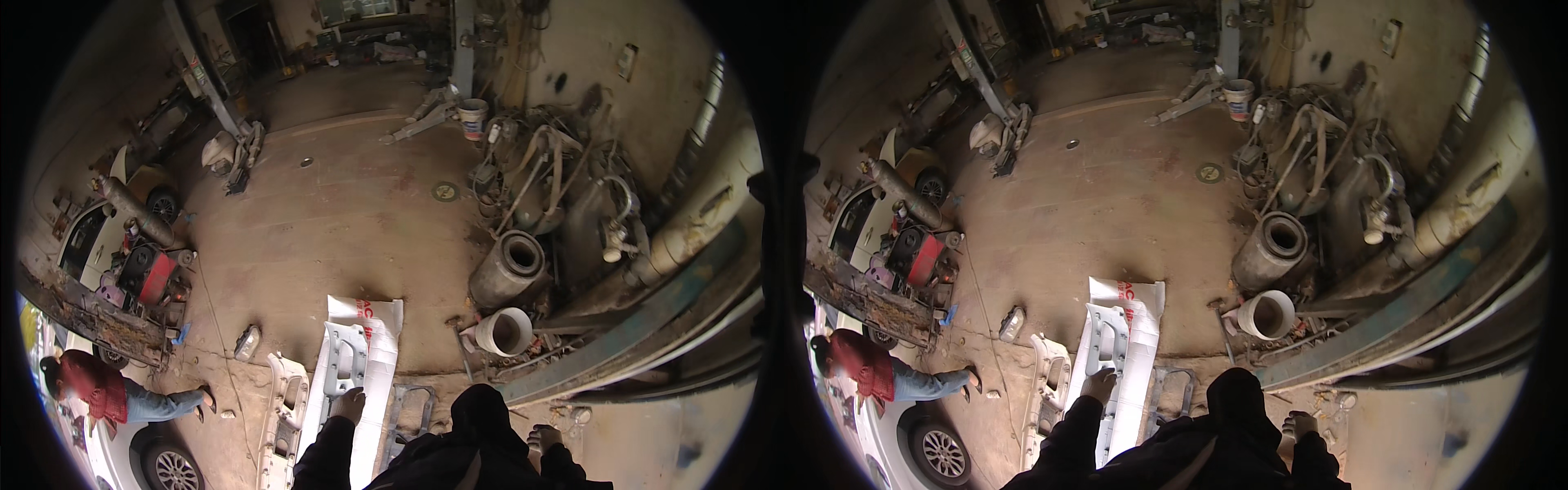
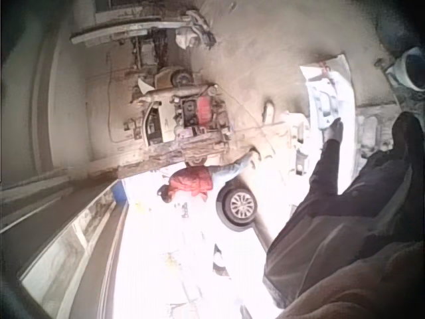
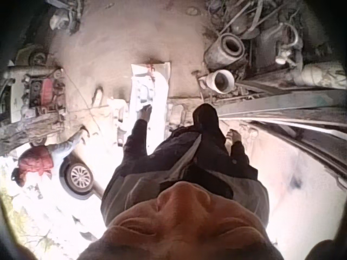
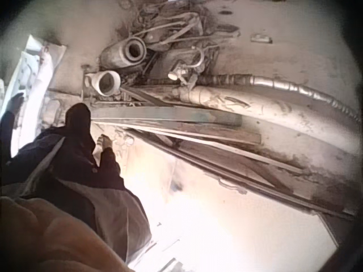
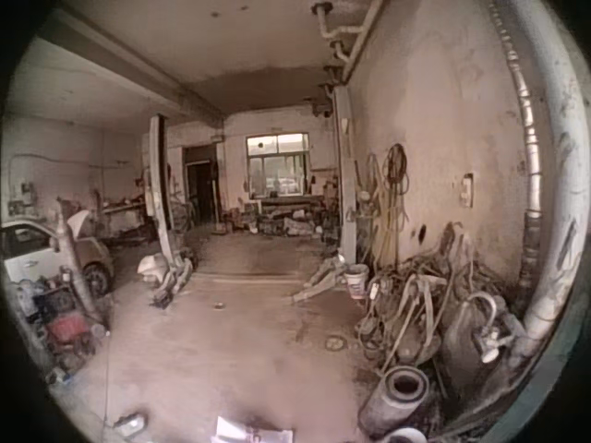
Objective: The person unpacks a new car bumper from a branded plastic bag, places it on the floor, and aligns it with an existing bumper frame. They then use a screwdriver to fasten the new bumper to the frame by inserting and tightening screws at multiple points.
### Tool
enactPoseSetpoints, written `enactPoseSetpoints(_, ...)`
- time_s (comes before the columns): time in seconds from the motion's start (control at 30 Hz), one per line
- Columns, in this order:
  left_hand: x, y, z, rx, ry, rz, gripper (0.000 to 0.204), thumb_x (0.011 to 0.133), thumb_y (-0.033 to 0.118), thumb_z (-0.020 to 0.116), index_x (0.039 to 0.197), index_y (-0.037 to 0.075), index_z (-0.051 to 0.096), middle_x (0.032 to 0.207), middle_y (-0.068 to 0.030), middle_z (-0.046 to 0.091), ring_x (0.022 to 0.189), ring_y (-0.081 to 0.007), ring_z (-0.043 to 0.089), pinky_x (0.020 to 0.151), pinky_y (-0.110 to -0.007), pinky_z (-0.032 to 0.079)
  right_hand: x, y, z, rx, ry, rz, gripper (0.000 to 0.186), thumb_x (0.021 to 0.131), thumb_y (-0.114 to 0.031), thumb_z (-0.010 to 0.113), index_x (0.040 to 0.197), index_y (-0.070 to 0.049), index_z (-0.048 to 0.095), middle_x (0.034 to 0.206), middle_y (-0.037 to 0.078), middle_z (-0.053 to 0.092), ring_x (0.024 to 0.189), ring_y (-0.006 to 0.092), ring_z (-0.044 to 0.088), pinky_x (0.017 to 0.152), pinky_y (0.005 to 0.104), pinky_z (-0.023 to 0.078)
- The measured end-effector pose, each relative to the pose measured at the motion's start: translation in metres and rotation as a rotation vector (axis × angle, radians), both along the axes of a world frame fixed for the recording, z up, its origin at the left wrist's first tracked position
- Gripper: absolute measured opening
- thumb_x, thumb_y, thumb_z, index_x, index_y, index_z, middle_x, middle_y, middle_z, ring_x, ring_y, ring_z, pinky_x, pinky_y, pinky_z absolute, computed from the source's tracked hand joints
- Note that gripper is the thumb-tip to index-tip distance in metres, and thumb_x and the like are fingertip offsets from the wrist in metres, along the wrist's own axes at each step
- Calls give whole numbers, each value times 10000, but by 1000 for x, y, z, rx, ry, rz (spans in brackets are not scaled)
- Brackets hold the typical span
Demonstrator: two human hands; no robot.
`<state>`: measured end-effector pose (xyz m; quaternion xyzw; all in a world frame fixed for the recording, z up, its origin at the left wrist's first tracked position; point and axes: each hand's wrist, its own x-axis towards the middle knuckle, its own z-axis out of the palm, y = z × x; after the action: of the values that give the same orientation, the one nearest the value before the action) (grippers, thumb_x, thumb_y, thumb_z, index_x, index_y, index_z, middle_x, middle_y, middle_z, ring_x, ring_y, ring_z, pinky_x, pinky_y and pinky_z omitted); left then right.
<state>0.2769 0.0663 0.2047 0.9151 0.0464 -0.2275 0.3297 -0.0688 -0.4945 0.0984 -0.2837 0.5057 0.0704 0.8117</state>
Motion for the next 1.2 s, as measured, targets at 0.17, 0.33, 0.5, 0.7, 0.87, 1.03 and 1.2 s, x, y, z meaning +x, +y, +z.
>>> enactPoseSetpoints(0.17,25,15,-43,117,-61,6,439,964,394,635,1279,106,740,1084,-168,785,1017,-316,752,918,-415,582,86,-29,-46,-637,119,1053,344,1005,-240,520,1245,-35,656,1002,215,703,916,398,714,769,508,590)
enactPoseSetpoints(0.33,24,25,-114,153,355,270,402,910,380,593,1131,99,778,1132,-192,759,1087,-365,716,960,-486,557,223,-76,-102,-738,372,2088,414,1014,-457,487,1272,-216,705,1292,108,710,1136,305,695,958,477,521)
enactPoseSetpoints(0.5,70,9,-119,28,508,244,287,926,328,637,1009,108,802,864,-102,778,818,-237,753,791,-391,597,447,-126,-42,-1386,-86,1840,297,912,-375,626,1110,-221,785,1134,99,763,1070,301,720,927,452,571)
enactPoseSetpoints(0.7,248,-51,-98,-144,474,620,366,907,253,662,1167,15,762,844,-112,778,720,-171,734,675,-334,577,712,-153,86,-439,-52,551,231,934,-127,605,1122,-60,722,773,131,701,658,311,727,607,478,618)
enactPoseSetpoints(0.87,388,-70,-105,-158,335,566,438,921,243,659,1283,2,715,954,-133,789,810,-198,754,750,-339,601,817,-179,35,-1863,-312,1592,219,841,-270,765,975,-100,726,810,145,721,797,352,730,752,479,605)
enactPoseSetpoints(1.03,527,-72,-147,-152,728,476,342,948,310,623,1145,64,757,962,-153,785,736,-217,750,699,-350,605,851,-217,-91,-1166,-37,1977,471,822,-471,716,1121,-107,714,1101,177,736,1006,354,707,859,528,563)
enactPoseSetpoints(1.2,684,-74,-143,236,284,-245,391,969,460,586,999,121,779,855,-98,772,764,-179,732,764,-354,575,936,-254,-99,-931,-450,2040,480,871,-442,604,1115,-29,626,1187,241,620,984,388,620,867,519,545)
